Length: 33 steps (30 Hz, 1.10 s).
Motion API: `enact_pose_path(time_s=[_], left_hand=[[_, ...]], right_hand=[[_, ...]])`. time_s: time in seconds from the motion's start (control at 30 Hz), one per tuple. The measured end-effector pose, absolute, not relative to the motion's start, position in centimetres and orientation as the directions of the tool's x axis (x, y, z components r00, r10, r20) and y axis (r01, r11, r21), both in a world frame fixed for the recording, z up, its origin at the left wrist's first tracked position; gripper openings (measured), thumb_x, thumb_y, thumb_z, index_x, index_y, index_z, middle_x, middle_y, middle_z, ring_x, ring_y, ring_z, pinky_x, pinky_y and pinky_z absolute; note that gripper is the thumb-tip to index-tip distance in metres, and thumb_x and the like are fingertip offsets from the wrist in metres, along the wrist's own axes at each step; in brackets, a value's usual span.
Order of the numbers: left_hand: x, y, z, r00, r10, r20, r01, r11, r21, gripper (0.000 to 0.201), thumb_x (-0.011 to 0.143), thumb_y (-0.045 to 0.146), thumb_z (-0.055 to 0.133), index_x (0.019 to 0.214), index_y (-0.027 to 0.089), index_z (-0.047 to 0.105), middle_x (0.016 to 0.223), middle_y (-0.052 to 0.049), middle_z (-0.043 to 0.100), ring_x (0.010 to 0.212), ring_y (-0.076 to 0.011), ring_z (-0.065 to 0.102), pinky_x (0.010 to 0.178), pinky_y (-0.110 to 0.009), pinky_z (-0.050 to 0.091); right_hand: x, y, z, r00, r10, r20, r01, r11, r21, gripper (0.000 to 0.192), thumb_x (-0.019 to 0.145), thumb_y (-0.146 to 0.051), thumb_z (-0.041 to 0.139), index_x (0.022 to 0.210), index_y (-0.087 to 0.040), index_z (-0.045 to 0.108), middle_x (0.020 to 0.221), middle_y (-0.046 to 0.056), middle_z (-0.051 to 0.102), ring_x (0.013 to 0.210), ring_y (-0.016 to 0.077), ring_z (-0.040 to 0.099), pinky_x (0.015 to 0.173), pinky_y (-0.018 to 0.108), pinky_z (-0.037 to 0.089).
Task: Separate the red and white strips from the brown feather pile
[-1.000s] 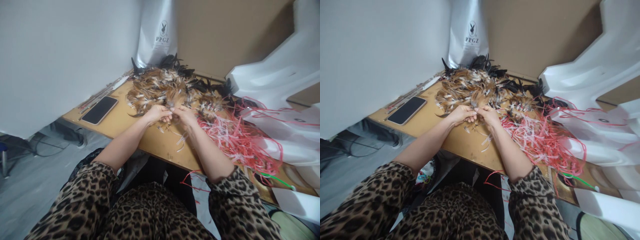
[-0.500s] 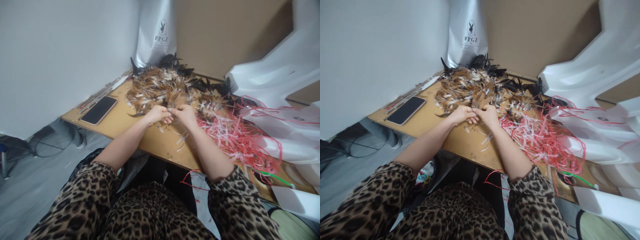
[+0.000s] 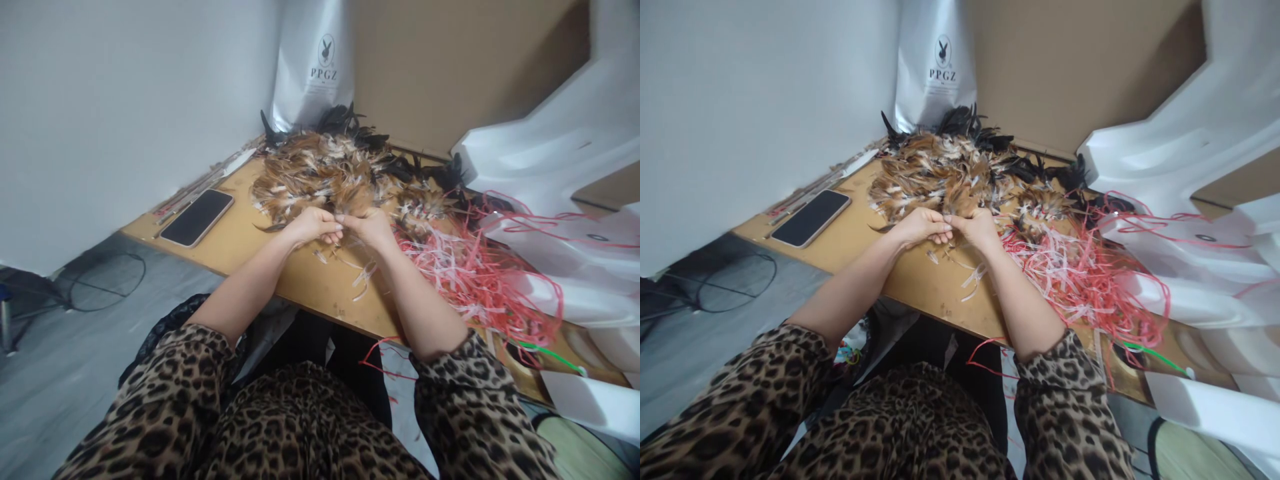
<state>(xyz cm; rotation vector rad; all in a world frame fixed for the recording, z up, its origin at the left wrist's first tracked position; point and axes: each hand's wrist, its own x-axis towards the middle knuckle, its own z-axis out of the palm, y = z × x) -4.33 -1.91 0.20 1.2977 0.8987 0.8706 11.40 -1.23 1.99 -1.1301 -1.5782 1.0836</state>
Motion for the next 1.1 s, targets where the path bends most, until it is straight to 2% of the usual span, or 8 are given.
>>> enact_pose_path(time_s=[0.2,0.3,0.4,0.63,0.83,0.9,0.97,1.1], left_hand=[[-4.4,-1.6,0.0,0.361,0.933,0.007,0.006,-0.01,1.0,0.016,0.072,0.022,0.065,0.067,0.006,0.064,0.06,-0.007,0.065,0.048,-0.0067,0.057,0.049,-0.017,0.046],[-4.7,-1.3,0.2,0.234,0.971,0.046,-0.103,-0.022,0.994,0.019,0.072,0.025,0.066,0.068,0.007,0.064,0.059,-0.005,0.064,0.047,-0.0054,0.056,0.048,-0.015,0.044],[-5.3,-0.9,0.7,0.073,0.995,0.07,-0.304,-0.045,0.952,0.018,0.072,0.025,0.067,0.075,0.008,0.064,0.063,-0.004,0.065,0.049,-0.0036,0.056,0.047,-0.013,0.042],[-5.7,-0.7,1.2,-0.036,0.998,0.042,-0.449,-0.054,0.892,0.02,0.07,0.026,0.069,0.078,0.008,0.063,0.065,-0.003,0.065,0.05,-0.0027,0.056,0.046,-0.011,0.04],[-5.7,-0.7,1.0,-0.042,0.998,0.05,-0.463,-0.064,0.884,0.02,0.07,0.026,0.069,0.077,0.009,0.063,0.065,-0.003,0.065,0.05,-0.003,0.056,0.045,-0.012,0.039],[-5.8,-0.6,0.9,-0.054,0.997,0.056,-0.475,-0.075,0.877,0.02,0.07,0.026,0.069,0.078,0.009,0.063,0.065,-0.003,0.065,0.05,-0.0029,0.056,0.045,-0.012,0.039],[-5.8,-0.6,0.9,-0.066,0.996,0.057,-0.487,-0.082,0.87,0.02,0.07,0.026,0.069,0.079,0.009,0.063,0.065,-0.002,0.065,0.05,-0.0028,0.055,0.045,-0.012,0.039],[-5.7,-0.7,1.0,-0.062,0.998,0.031,-0.498,-0.058,0.866,0.019,0.071,0.026,0.068,0.079,0.009,0.063,0.065,-0.002,0.065,0.05,-0.0026,0.055,0.045,-0.012,0.039]], right_hand=[[10.7,-1.3,1.6,-0.144,0.98,0.134,0.064,0.145,-0.987,0.031,0.053,-0.04,0.075,0.057,-0.014,0.06,0.051,-0.002,0.055,0.046,0.0067,0.045,0.048,0.021,0.035],[10.9,-0.9,1.2,-0.12,0.988,0.097,-0.021,0.095,-0.995,0.03,0.059,-0.042,0.07,0.07,-0.015,0.063,0.053,-0.003,0.056,0.044,0.0063,0.042,0.045,0.021,0.033],[11.2,-0.6,0.7,-0.151,0.976,0.159,0.132,0.18,-0.975,0.025,0.061,-0.035,0.068,0.076,-0.015,0.066,0.058,-0.002,0.06,0.048,0.0075,0.046,0.051,0.022,0.037],[10.1,-1.2,-0.8,-0.349,0.902,0.256,0.624,0.427,-0.654,0.018,0.07,-0.029,0.059,0.077,-0.016,0.069,0.073,0.004,0.067,0.064,0.0134,0.056,0.063,0.025,0.041],[9.0,-2.1,-0.5,-0.409,0.887,0.213,0.828,0.459,-0.322,0.019,0.073,-0.025,0.052,0.078,-0.019,0.069,0.081,0.007,0.067,0.072,0.0173,0.058,0.065,0.027,0.039],[9.3,-2.1,-0.2,-0.4,0.902,0.162,0.808,0.431,-0.401,0.017,0.071,-0.022,0.052,0.071,-0.017,0.068,0.072,0.006,0.066,0.067,0.0155,0.056,0.063,0.026,0.039],[9.9,-1.8,0.2,-0.382,0.923,0.055,0.711,0.331,-0.621,0.013,0.067,-0.022,0.055,0.069,-0.015,0.066,0.062,0.003,0.062,0.057,0.0118,0.052,0.058,0.024,0.038],[11.5,-1.1,0.7,-0.351,0.923,-0.157,0.295,-0.05,-0.954,0.018,0.058,-0.028,0.065,0.066,-0.013,0.06,0.049,-0.003,0.053,0.04,0.0046,0.036,0.041,0.019,0.026]])
